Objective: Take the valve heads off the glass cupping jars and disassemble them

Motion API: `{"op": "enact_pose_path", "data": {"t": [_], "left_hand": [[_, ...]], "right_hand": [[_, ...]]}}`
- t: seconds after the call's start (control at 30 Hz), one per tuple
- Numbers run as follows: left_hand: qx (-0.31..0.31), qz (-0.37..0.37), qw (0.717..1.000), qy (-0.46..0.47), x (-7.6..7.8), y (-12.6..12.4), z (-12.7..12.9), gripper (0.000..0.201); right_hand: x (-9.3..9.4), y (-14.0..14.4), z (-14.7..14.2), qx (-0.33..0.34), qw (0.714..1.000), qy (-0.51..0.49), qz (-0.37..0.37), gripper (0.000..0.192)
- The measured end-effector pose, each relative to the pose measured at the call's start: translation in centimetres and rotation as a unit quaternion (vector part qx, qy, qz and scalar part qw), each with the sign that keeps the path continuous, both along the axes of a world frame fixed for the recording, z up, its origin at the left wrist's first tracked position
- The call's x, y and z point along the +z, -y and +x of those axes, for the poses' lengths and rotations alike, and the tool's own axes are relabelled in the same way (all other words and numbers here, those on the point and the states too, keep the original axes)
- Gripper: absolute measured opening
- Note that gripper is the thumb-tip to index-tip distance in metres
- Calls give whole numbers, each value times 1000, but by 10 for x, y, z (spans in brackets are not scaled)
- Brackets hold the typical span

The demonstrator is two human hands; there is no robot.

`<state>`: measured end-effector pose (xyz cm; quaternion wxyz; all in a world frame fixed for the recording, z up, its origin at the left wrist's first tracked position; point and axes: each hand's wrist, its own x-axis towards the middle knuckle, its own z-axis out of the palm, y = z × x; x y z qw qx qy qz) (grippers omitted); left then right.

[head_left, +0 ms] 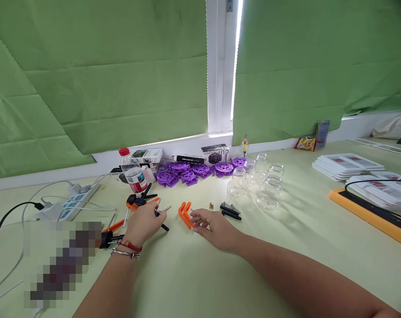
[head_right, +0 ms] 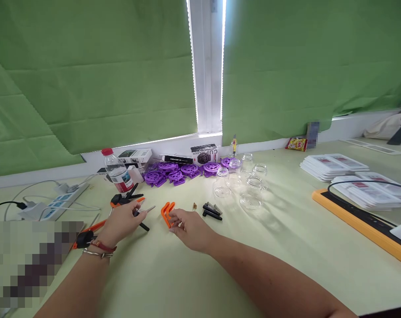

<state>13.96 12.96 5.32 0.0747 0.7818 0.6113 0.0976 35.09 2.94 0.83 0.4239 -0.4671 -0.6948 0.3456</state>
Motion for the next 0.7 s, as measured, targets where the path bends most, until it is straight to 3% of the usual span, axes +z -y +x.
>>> {"op": "enact_pose_path", "data": {"t": [0.07,0.2,0.27,0.33,0.4,0.47,0.6,0.7], "left_hand": [[5,11,999,-50,0,-4,-2,32],[31,90,994,-47,14,-9,-21,50],[88,117,987,-61,22,-15,-44,48],[153,84,979,-107,24,-24,-70,45],[201,1,971,-128,19,-33,-92,43],[165,-70,977,-113,8,-41,-106,37],[146,-55,982,-104,-14,-53,-116,22],[137,-17,988,-71,-20,-56,-120,15]], "right_hand": [[4,2,0,10,1000,12,-7,32],[13,8,-1,24,999,32,-22,24],[14,8,0,21,999,37,-24,24],[13,8,0,16,999,34,-24,24],[12,7,0,15,999,32,-25,23],[11,6,-1,16,999,37,-27,22],[11,7,-2,13,998,52,-39,20],[13,9,0,13,998,47,-38,20]]}}
